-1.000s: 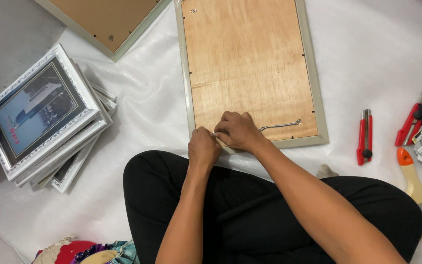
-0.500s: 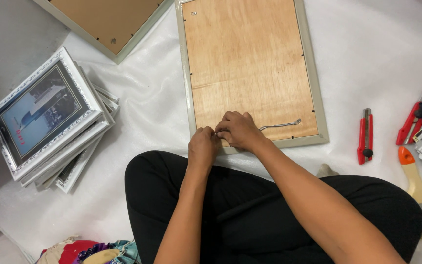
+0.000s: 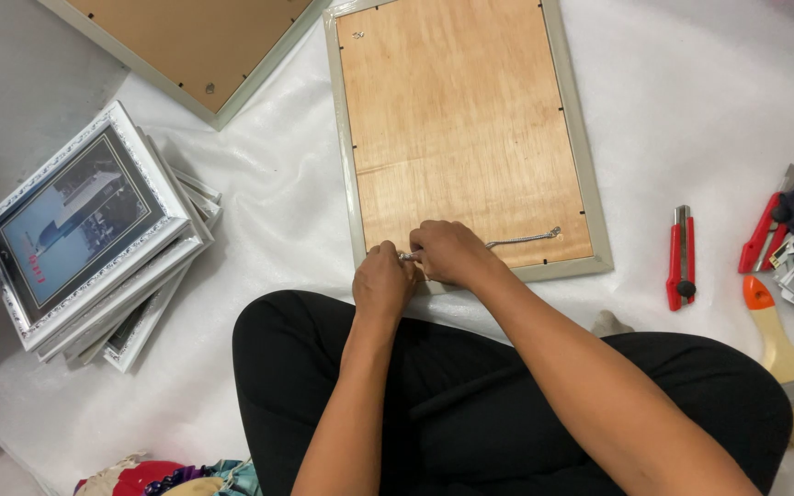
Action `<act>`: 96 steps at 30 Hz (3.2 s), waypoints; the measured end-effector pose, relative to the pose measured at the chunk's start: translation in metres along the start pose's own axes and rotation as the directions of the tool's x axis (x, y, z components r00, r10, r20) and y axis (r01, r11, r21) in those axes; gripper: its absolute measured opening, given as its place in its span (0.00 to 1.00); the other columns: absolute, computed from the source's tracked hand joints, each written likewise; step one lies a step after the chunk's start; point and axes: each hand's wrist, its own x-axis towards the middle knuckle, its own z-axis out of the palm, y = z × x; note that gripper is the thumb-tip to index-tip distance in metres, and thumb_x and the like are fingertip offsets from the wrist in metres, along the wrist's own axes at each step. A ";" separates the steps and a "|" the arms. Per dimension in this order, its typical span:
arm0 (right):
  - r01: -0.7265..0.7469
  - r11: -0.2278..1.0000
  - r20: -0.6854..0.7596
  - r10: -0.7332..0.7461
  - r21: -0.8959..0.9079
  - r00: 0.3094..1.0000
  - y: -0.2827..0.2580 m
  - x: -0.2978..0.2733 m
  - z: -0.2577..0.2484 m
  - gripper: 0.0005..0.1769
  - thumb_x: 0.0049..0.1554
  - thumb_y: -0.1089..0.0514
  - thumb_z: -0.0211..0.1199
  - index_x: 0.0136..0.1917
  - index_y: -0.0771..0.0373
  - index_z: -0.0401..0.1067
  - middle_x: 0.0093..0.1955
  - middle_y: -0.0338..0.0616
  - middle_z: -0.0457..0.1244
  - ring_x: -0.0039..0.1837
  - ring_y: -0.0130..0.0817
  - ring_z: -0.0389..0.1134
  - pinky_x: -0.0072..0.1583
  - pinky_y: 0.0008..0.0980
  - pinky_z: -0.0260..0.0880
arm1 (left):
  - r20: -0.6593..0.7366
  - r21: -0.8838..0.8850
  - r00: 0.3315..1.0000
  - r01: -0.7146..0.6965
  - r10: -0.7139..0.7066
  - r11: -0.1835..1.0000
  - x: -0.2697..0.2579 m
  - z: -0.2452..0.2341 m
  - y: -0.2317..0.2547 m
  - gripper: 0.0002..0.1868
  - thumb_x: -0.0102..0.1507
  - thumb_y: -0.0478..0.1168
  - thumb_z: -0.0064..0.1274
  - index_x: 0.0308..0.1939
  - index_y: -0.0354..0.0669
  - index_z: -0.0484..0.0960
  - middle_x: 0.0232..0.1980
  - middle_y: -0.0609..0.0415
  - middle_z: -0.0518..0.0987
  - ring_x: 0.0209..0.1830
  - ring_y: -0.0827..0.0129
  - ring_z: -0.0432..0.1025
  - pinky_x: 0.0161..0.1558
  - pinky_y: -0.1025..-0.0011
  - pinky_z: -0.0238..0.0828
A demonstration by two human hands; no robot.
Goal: Attaching a hanging wire to the back of a picture frame and organizing multiple frames on the floor.
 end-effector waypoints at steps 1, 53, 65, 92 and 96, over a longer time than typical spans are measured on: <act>-0.001 1.000 0.000 0.001 0.000 1.000 -0.001 -0.001 -0.001 0.04 0.59 0.50 0.61 0.45 0.46 0.76 0.44 0.36 0.65 0.56 0.42 0.71 0.54 0.43 0.69 | 0.001 0.000 1.000 0.000 0.000 1.000 -0.001 -0.001 0.001 0.11 0.60 0.46 0.47 0.38 0.43 0.74 0.40 0.44 0.77 0.45 0.41 0.78 0.47 0.49 0.78; -0.296 0.955 0.078 0.294 0.014 0.952 0.017 -0.045 -0.044 0.11 0.53 0.51 0.62 0.46 0.53 0.82 0.47 0.46 0.72 0.59 0.50 0.72 0.60 0.48 0.72 | 0.089 -0.048 0.993 0.079 -0.075 0.996 -0.010 0.000 -0.006 0.12 0.66 0.49 0.52 0.43 0.46 0.74 0.45 0.49 0.75 0.50 0.49 0.77 0.46 0.53 0.79; -0.456 0.889 0.016 0.457 -0.039 0.889 -0.017 -0.095 -0.077 0.18 0.54 0.44 0.60 0.50 0.53 0.82 0.52 0.46 0.72 0.64 0.49 0.70 0.66 0.50 0.64 | 0.089 -0.155 0.995 0.069 -0.056 0.985 -0.003 0.012 -0.005 0.13 0.64 0.43 0.48 0.44 0.36 0.77 0.44 0.38 0.80 0.50 0.41 0.79 0.50 0.51 0.78; -0.694 0.715 -0.046 0.699 0.080 0.714 0.050 -0.104 -0.114 0.38 0.61 0.35 0.57 0.76 0.57 0.64 0.70 0.60 0.60 0.74 0.58 0.61 0.67 0.62 0.63 | 0.057 -0.299 0.943 0.331 -0.329 0.895 -0.012 -0.057 0.019 0.33 0.55 0.58 0.52 0.56 0.39 0.77 0.61 0.40 0.74 0.66 0.45 0.65 0.64 0.46 0.61; -0.799 0.552 -0.078 0.831 0.238 0.551 0.168 -0.108 -0.054 0.44 0.55 0.35 0.64 0.74 0.66 0.65 0.64 0.65 0.64 0.68 0.61 0.67 0.61 0.63 0.68 | 0.059 -0.345 0.866 0.484 -0.496 0.804 0.003 -0.035 0.008 0.41 0.54 0.58 0.56 0.65 0.39 0.65 0.66 0.37 0.66 0.70 0.43 0.60 0.68 0.45 0.55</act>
